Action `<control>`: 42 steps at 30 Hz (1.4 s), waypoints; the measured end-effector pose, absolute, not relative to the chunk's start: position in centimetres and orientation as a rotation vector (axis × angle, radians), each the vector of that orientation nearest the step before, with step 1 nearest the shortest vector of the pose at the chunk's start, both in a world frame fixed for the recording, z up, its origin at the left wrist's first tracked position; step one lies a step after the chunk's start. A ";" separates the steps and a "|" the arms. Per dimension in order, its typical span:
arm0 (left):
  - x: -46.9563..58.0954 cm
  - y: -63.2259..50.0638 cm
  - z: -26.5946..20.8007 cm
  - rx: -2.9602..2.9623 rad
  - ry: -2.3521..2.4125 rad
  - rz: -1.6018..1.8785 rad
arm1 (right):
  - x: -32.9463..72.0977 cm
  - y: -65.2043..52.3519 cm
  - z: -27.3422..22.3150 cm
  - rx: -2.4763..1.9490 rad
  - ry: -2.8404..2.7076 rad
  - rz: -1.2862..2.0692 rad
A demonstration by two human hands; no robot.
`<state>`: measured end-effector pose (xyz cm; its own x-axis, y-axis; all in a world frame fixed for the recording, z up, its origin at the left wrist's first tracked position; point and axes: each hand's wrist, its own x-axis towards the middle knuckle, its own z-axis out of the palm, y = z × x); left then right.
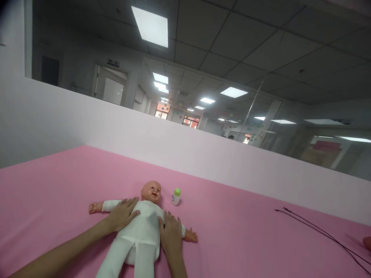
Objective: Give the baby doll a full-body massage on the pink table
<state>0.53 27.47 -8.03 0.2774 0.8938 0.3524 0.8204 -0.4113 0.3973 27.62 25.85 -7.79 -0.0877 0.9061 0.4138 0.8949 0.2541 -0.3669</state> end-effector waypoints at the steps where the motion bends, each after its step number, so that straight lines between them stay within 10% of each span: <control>1: -0.3 27.2 -8.0 2.438 1.670 0.781 | 28.3 25.7 -7.6 -1.688 -1.975 -0.053; 6: -6.1 26.0 -7.9 2.464 1.873 0.821 | 33.4 24.5 -6.6 -1.962 -1.935 -0.435; 15: -12.5 23.1 -4.8 2.022 1.896 0.691 | 36.3 22.7 -4.5 -2.233 -1.734 0.060; 31: -5.7 19.4 -6.1 2.985 0.862 0.998 | 33.0 17.7 -7.0 -1.101 -2.112 0.479; 42: -3.1 23.5 -7.4 1.649 1.164 1.502 | 31.6 21.5 -6.4 -1.102 -1.958 0.527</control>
